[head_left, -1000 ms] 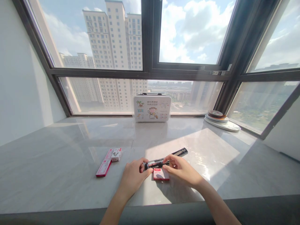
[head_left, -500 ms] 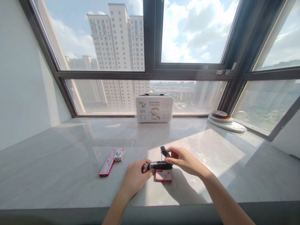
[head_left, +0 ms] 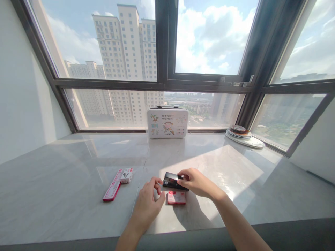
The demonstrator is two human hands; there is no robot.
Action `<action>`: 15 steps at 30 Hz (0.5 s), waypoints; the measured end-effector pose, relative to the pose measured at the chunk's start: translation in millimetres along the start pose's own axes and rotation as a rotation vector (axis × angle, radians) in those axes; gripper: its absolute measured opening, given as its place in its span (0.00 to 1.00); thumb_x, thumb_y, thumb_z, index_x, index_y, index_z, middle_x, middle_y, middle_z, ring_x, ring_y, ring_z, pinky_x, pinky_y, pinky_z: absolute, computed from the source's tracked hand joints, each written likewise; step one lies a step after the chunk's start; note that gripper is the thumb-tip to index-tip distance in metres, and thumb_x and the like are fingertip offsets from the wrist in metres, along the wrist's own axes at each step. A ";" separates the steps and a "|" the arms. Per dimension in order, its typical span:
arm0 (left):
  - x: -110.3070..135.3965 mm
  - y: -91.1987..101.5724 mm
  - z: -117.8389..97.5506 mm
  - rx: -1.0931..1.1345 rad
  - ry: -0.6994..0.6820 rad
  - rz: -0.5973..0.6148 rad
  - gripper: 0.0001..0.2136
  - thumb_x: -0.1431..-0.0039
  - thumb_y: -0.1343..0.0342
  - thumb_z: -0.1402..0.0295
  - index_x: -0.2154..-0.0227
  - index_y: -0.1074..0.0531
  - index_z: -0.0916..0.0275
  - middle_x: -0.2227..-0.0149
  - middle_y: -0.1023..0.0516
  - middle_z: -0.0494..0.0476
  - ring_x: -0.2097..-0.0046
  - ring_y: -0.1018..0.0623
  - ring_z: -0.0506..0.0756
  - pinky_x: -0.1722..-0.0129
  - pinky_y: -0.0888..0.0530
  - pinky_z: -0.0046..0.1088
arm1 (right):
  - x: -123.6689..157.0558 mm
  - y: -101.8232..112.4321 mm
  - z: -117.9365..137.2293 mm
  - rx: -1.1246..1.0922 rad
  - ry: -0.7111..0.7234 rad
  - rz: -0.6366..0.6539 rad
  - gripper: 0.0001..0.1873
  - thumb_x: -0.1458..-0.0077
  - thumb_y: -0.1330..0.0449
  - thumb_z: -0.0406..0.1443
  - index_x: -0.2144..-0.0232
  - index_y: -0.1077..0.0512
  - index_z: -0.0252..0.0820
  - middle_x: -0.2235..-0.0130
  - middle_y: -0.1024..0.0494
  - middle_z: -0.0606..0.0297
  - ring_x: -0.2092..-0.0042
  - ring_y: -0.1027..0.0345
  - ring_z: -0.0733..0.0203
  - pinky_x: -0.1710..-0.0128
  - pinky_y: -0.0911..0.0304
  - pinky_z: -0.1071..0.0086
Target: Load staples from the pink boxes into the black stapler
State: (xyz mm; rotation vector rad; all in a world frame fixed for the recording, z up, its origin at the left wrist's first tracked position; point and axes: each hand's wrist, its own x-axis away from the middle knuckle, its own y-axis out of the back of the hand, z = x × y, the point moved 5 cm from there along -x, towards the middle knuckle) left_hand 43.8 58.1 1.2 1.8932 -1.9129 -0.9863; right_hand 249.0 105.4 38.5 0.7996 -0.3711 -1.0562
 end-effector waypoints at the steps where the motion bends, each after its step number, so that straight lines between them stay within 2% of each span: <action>1: 3.3 -4.5 -11.6 0.037 -0.061 0.018 0.15 0.39 0.50 0.74 0.53 0.26 0.57 0.58 0.22 0.56 0.56 0.25 0.56 0.58 0.30 0.30 | 1.8 3.0 -8.4 -0.016 -0.046 -0.032 0.12 0.37 0.39 0.43 0.63 0.23 0.39 0.74 0.31 0.70 0.72 0.41 0.64 0.73 0.51 0.70; 4: 9.9 -24.2 -45.7 0.068 -0.319 0.231 0.23 0.45 0.54 0.82 0.55 0.21 0.54 0.46 0.23 0.57 0.43 0.29 0.59 0.45 0.30 0.36 | 8.6 10.3 -32.6 -0.046 -0.156 -0.118 0.17 0.41 0.35 0.48 0.65 0.25 0.38 0.74 0.32 0.70 0.71 0.41 0.63 0.73 0.51 0.71; 6: 9.9 -30.7 -51.0 0.029 -0.407 0.357 0.25 0.46 0.54 0.83 0.57 0.19 0.51 0.43 0.23 0.54 0.41 0.30 0.60 0.41 0.32 0.40 | 14.4 11.3 -45.2 -0.098 -0.205 -0.123 0.21 0.42 0.34 0.51 0.63 0.25 0.38 0.74 0.31 0.69 0.71 0.39 0.62 0.73 0.50 0.71; 8: 5.1 -24.1 -37.8 -0.021 -0.380 0.365 0.28 0.46 0.54 0.84 0.54 0.19 0.48 0.41 0.24 0.52 0.41 0.29 0.60 0.39 0.33 0.42 | 21.4 8.4 -54.3 -0.212 -0.241 -0.084 0.25 0.41 0.35 0.54 0.56 0.25 0.38 0.72 0.28 0.67 0.69 0.36 0.61 0.71 0.47 0.71; 11: -1.8 1.9 -1.0 -0.039 -0.227 0.306 0.33 0.46 0.53 0.82 0.40 0.27 0.46 0.37 0.28 0.53 0.37 0.31 0.59 0.35 0.36 0.42 | 33.8 0.8 -61.5 -0.378 -0.278 -0.047 0.33 0.38 0.39 0.57 0.44 0.29 0.38 0.67 0.25 0.64 0.67 0.32 0.59 0.68 0.42 0.70; 13: -2.6 16.5 19.0 0.004 -0.123 0.324 0.32 0.44 0.48 0.77 0.36 0.31 0.48 0.35 0.30 0.55 0.36 0.32 0.60 0.34 0.37 0.41 | 41.7 -5.4 -63.6 -0.419 -0.313 -0.065 0.37 0.38 0.39 0.59 0.40 0.32 0.39 0.68 0.26 0.65 0.69 0.33 0.60 0.69 0.42 0.70; 15: -1.8 23.1 27.0 0.050 -0.049 0.344 0.30 0.44 0.41 0.70 0.37 0.30 0.50 0.35 0.31 0.56 0.37 0.31 0.61 0.35 0.36 0.39 | 47.2 -15.2 -62.3 -0.454 -0.340 -0.071 0.39 0.38 0.41 0.61 0.37 0.34 0.41 0.71 0.29 0.69 0.72 0.38 0.63 0.73 0.45 0.71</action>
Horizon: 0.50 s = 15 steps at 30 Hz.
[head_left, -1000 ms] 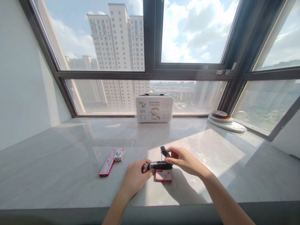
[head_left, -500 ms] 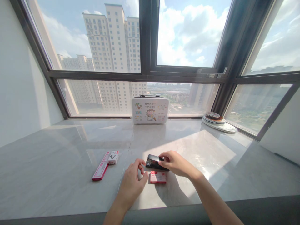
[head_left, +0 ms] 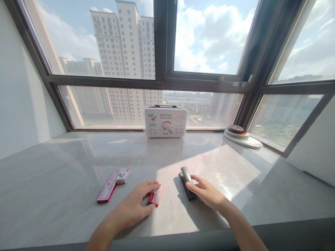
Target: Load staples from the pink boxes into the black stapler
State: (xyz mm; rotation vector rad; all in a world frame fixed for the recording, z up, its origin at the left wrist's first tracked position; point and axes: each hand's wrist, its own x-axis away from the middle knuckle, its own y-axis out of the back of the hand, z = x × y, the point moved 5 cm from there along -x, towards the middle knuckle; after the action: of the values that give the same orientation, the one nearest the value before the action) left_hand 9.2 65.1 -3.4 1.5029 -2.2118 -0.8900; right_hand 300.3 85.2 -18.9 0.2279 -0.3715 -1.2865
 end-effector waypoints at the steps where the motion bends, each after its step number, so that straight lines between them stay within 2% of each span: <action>1: 0.2 -0.1 -0.6 0.011 0.019 -0.007 0.29 0.45 0.38 0.67 0.38 0.29 0.50 0.35 0.31 0.57 0.38 0.30 0.62 0.36 0.34 0.38 | 1.9 -6.6 -1.4 -0.025 -0.007 0.011 0.39 0.37 0.42 0.61 0.36 0.36 0.43 0.73 0.32 0.71 0.74 0.41 0.64 0.75 0.48 0.72; 4: -4.1 -9.9 -11.9 -0.035 0.036 -0.091 0.28 0.47 0.34 0.63 0.41 0.26 0.50 0.41 0.26 0.57 0.43 0.26 0.62 0.43 0.31 0.35 | 3.8 -29.6 -0.9 -0.094 0.021 0.046 0.38 0.36 0.43 0.61 0.36 0.37 0.44 0.75 0.36 0.73 0.77 0.46 0.65 0.77 0.51 0.72; 8: -11.2 -29.1 -22.7 -0.125 0.046 -0.144 0.31 0.49 0.32 0.61 0.39 0.28 0.48 0.44 0.23 0.56 0.47 0.26 0.62 0.47 0.32 0.35 | 0.5 -52.7 4.1 -0.123 0.118 0.046 0.35 0.35 0.43 0.59 0.38 0.33 0.43 0.74 0.32 0.69 0.73 0.40 0.62 0.72 0.44 0.71; 12: -11.9 -33.6 -21.7 -0.125 0.064 -0.129 0.34 0.48 0.32 0.60 0.36 0.31 0.47 0.47 0.22 0.55 0.54 0.25 0.59 0.48 0.33 0.35 | -1.0 -60.2 6.5 -0.151 0.168 0.045 0.33 0.36 0.41 0.59 0.41 0.29 0.43 0.73 0.29 0.66 0.68 0.33 0.56 0.66 0.37 0.68; 15: -10.6 -31.1 -22.2 -0.133 0.036 -0.130 0.34 0.48 0.32 0.60 0.36 0.31 0.48 0.48 0.22 0.56 0.55 0.25 0.59 0.48 0.33 0.36 | 1.4 -59.6 9.6 -0.186 0.187 0.017 0.32 0.37 0.40 0.59 0.47 0.26 0.40 0.74 0.28 0.66 0.68 0.33 0.56 0.65 0.35 0.66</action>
State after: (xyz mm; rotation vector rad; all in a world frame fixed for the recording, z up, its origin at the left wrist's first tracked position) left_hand 48.4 60.0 -6.1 1.6009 -2.0064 -1.0201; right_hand 243.9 68.1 -31.8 0.1850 -0.0934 -1.2627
